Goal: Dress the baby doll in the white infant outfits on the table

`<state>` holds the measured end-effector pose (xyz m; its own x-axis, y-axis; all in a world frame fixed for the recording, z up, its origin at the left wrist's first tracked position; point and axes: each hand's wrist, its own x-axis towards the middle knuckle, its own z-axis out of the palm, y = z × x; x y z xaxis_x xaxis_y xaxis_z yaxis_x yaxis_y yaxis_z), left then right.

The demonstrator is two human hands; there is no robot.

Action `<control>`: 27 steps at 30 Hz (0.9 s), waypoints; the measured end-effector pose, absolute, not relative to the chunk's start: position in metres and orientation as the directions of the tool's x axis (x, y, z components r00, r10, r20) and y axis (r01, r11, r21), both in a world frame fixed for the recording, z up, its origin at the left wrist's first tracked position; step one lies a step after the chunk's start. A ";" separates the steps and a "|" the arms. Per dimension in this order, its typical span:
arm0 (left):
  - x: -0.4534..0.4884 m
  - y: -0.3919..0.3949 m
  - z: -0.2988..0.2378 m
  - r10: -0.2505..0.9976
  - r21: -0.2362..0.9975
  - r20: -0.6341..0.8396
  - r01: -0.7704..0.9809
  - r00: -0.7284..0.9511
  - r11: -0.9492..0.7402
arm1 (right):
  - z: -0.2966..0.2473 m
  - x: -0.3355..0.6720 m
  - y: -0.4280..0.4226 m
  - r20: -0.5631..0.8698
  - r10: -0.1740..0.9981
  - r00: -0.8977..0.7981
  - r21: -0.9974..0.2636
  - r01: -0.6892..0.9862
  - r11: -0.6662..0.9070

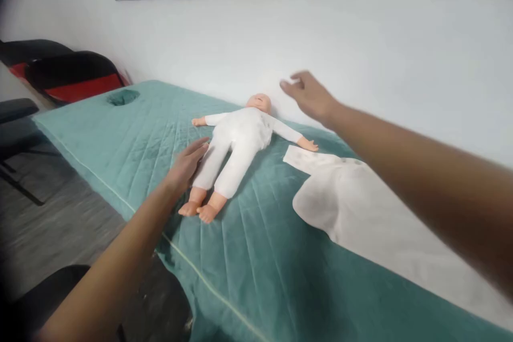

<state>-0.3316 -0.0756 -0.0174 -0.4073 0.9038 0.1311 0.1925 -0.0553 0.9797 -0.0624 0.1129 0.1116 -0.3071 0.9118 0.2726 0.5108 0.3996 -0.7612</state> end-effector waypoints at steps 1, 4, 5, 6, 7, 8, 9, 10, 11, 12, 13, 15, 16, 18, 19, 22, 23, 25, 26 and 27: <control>-0.333 -0.068 -0.019 0.917 0.988 0.104 0.146 -0.384 -0.051 | 0.101 -0.069 0.130 0.243 0.922 -0.301 -0.739 0.558 0.377; -0.336 -0.047 -0.022 0.970 0.999 0.034 0.031 -0.242 -0.028 | 0.062 -0.090 0.178 0.135 0.958 -0.253 -0.671 0.688 0.277; -0.337 -0.040 -0.023 0.982 1.000 0.014 0.008 -0.190 -0.013 | 0.050 -0.099 0.191 0.108 0.962 -0.250 -0.661 0.705 0.257; -0.338 -0.034 -0.025 0.989 1.000 0.001 0.003 -0.149 0.000 | 0.039 -0.108 0.201 0.090 0.961 -0.260 -0.661 0.707 0.253; -0.339 -0.027 -0.026 0.992 1.000 -0.002 0.022 -0.126 0.004 | 0.031 -0.118 0.209 0.075 0.957 -0.281 -0.660 0.705 0.259; -0.340 -0.021 -0.027 0.993 0.998 0.009 0.064 -0.121 -0.001 | 0.025 -0.128 0.214 0.063 0.949 -0.308 -0.668 0.694 0.270; -0.340 -0.017 -0.028 0.991 0.993 0.030 0.119 -0.130 -0.014 | 0.022 -0.136 0.216 0.056 0.939 -0.340 -0.683 0.673 0.285; -0.340 -0.013 -0.027 0.988 0.984 0.057 0.175 -0.144 -0.032 | 0.021 -0.144 0.217 0.050 0.927 -0.371 -0.700 0.649 0.298; -0.340 -0.011 -0.026 0.985 0.975 0.084 0.217 -0.153 -0.050 | 0.023 -0.149 0.215 0.045 0.919 -0.391 -0.714 0.631 0.303; -0.338 -0.010 -0.023 0.983 0.969 0.103 0.238 -0.153 -0.065 | 0.026 -0.152 0.213 0.037 0.917 -0.398 -0.723 0.623 0.299; -0.335 -0.011 -0.018 0.984 0.969 0.109 0.237 -0.141 -0.073 | 0.031 -0.153 0.210 0.027 0.920 -0.391 -0.724 0.627 0.287; -0.325 -0.017 -0.006 0.992 0.981 0.090 0.182 -0.093 -0.072 | 0.046 -0.145 0.201 0.006 0.935 -0.355 -0.707 0.660 0.255; -0.317 -0.021 0.001 0.995 0.987 0.075 0.145 -0.067 -0.065 | 0.054 -0.137 0.196 0.002 0.941 -0.339 -0.695 0.676 0.245; -0.295 -0.031 0.015 0.997 0.995 0.062 0.083 -0.035 -0.059 | 0.074 -0.111 0.185 0.019 0.943 -0.332 -0.682 0.686 0.255; -0.280 -0.037 0.021 0.997 0.996 0.071 0.060 -0.036 -0.069 | 0.084 -0.094 0.177 0.031 0.943 -0.332 -0.678 0.686 0.264; -0.223 -0.053 0.032 0.990 0.990 0.135 -0.033 -0.042 -0.136 | 0.108 -0.027 0.151 0.048 0.950 -0.308 -0.675 0.691 0.258; -0.200 -0.058 0.034 0.990 0.985 0.143 -0.097 -0.020 -0.144 | 0.112 0.000 0.140 0.043 0.957 -0.285 -0.674 0.699 0.239; -0.151 -0.069 0.033 0.992 0.961 0.113 -0.258 0.061 -0.093 | 0.116 0.055 0.119 0.038 0.973 -0.229 -0.666 0.720 0.195; -0.126 -0.074 0.031 0.991 0.941 0.079 -0.336 0.108 -0.039 | 0.115 0.083 0.109 0.038 0.980 -0.194 -0.658 0.734 0.171; -0.102 -0.079 0.030 0.988 0.918 0.042 -0.396 0.152 0.022 | 0.113 0.110 0.099 0.039 0.986 -0.159 -0.647 0.749 0.147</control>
<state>-0.1022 -0.0788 0.0295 0.1517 0.9875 0.0418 -0.3964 0.0220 0.9178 0.1097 0.0988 0.1133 -0.1594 0.9864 0.0393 0.7486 0.1467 -0.6465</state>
